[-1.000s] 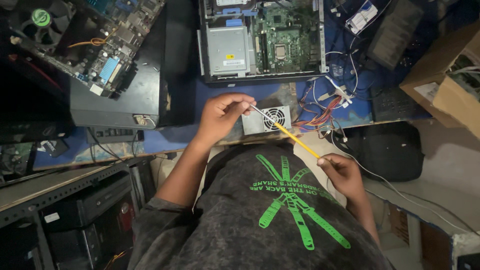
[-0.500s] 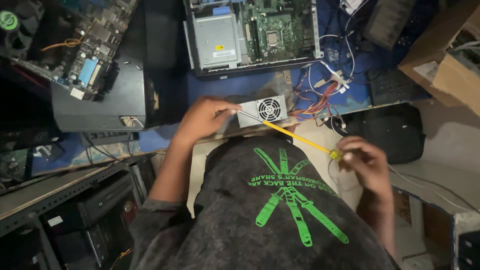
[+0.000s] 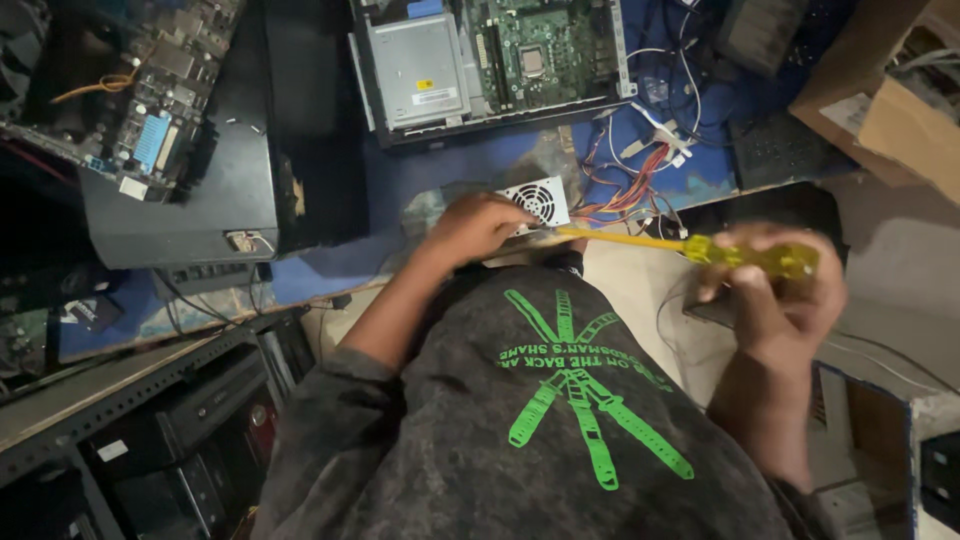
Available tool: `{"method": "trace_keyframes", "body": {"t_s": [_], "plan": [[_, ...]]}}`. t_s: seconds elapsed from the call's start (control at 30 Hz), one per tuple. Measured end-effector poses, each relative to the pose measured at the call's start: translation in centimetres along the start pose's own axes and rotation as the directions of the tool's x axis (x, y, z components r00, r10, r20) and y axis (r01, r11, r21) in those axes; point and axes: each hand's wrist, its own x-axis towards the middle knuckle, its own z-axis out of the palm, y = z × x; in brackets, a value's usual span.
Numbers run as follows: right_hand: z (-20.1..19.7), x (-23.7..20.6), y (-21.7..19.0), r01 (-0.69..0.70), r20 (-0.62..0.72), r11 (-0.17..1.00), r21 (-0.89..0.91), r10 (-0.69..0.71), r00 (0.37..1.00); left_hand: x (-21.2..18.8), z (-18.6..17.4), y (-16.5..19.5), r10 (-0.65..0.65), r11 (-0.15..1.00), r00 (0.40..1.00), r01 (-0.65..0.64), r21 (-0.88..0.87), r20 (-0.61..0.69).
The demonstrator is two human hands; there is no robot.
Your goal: The person works at a cluttered electronics repair bench, using a yellow-handled screwdriver to remove screws from a desktop power supply unit taken out of an open computer case. They reposition the power supply repeatedly, unscrew its casing, and handle the unit and its cooling fan while opening it.
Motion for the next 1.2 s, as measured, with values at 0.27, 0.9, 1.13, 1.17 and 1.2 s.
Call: {"method": "trace_keyframes", "body": {"t_s": [0.27,0.9,1.13,1.17,1.2], "plan": [[3.2,4.8,0.4,0.154,0.226,0.935,-0.320,-0.082,0.971,5.9,2.4,-3.2,0.092,0.996,0.996,-0.092,0.019,0.005],[4.2,7.1,4.7,0.127,0.303,0.912,-0.391,-0.003,0.953,7.8,4.5,-5.5,-0.022,0.985,0.993,0.002,0.174,0.114],[4.1,6.9,5.4,0.138,0.305,0.907,-0.397,-0.012,0.952,7.7,4.5,-5.3,-0.065,0.979,0.991,0.039,0.199,0.121],[4.1,6.9,5.4,0.146,0.306,0.903,-0.404,-0.017,0.952,7.6,4.5,-5.2,-0.055,0.979,0.992,0.030,0.201,0.117],[4.1,6.9,5.4,0.137,0.302,0.908,-0.396,-0.012,0.953,7.6,4.5,-5.1,-0.045,0.979,0.993,0.021,0.203,0.113]]}}
